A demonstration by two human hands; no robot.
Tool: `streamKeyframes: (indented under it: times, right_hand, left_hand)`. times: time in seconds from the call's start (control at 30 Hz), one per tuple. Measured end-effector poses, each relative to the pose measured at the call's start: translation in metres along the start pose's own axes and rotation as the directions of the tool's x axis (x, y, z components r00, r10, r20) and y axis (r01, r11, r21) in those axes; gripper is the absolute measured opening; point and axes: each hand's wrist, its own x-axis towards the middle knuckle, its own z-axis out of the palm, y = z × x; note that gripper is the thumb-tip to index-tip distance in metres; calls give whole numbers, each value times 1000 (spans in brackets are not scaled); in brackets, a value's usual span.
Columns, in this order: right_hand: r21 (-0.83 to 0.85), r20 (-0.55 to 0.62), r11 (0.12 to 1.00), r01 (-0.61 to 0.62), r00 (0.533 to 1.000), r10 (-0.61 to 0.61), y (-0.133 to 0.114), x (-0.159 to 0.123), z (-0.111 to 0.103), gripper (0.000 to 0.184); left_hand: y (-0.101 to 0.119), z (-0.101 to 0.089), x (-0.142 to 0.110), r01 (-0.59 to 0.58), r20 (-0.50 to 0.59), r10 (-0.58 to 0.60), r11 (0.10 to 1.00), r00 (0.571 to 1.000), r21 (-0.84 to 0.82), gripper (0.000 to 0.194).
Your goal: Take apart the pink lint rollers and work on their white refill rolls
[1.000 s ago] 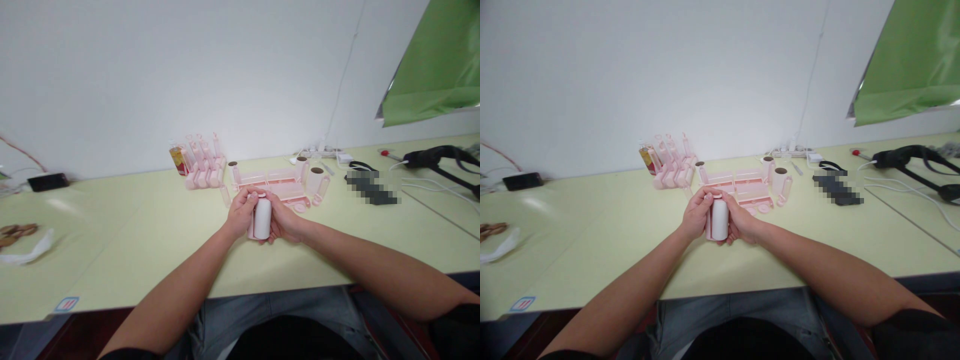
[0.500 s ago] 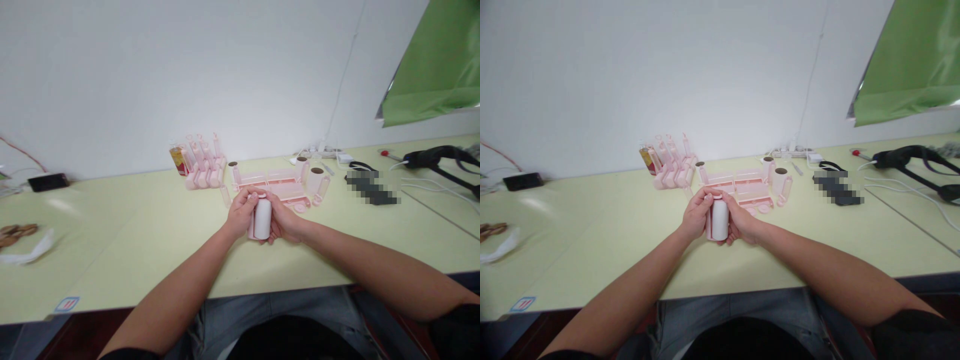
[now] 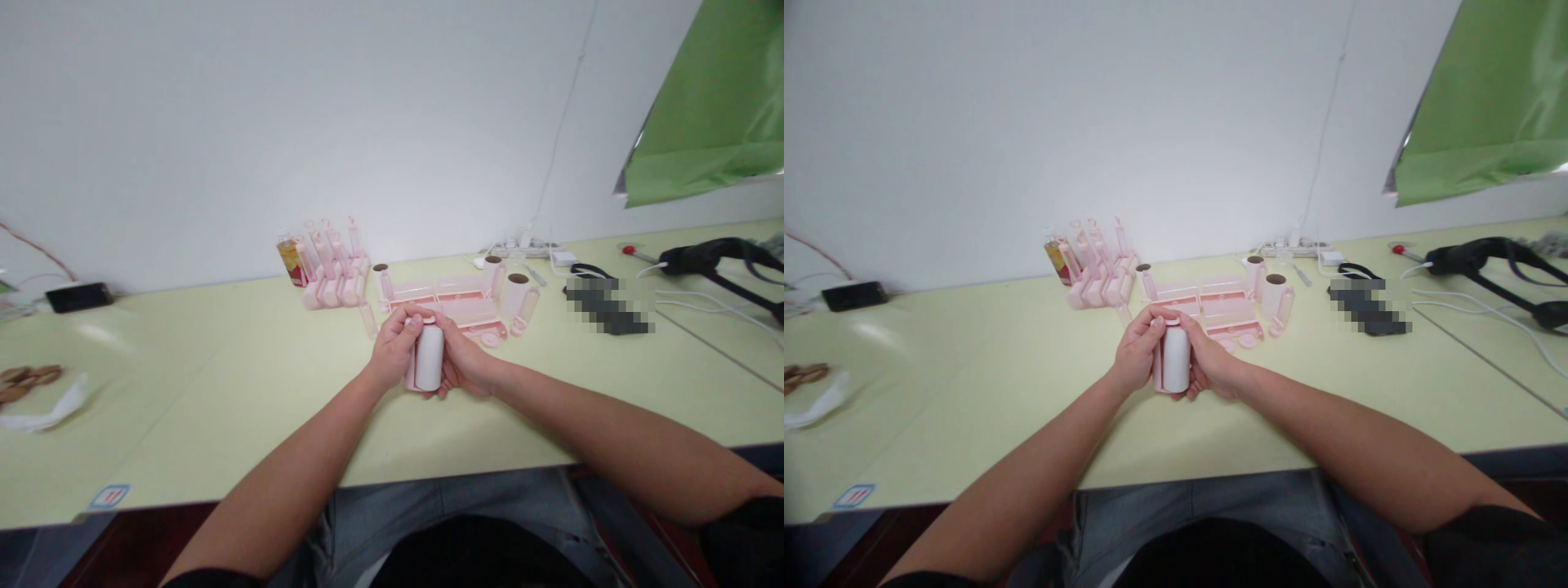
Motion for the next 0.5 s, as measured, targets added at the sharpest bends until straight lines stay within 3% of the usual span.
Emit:
streamKeyframes:
  times: [0.5]
  right_hand:
    - [1, -4, 1000, 11, 1000, -11, 2, 1, -1, 85]
  left_hand:
    - [0, 0, 0, -11, 4, 11, 1000, 1000, 17, 34]
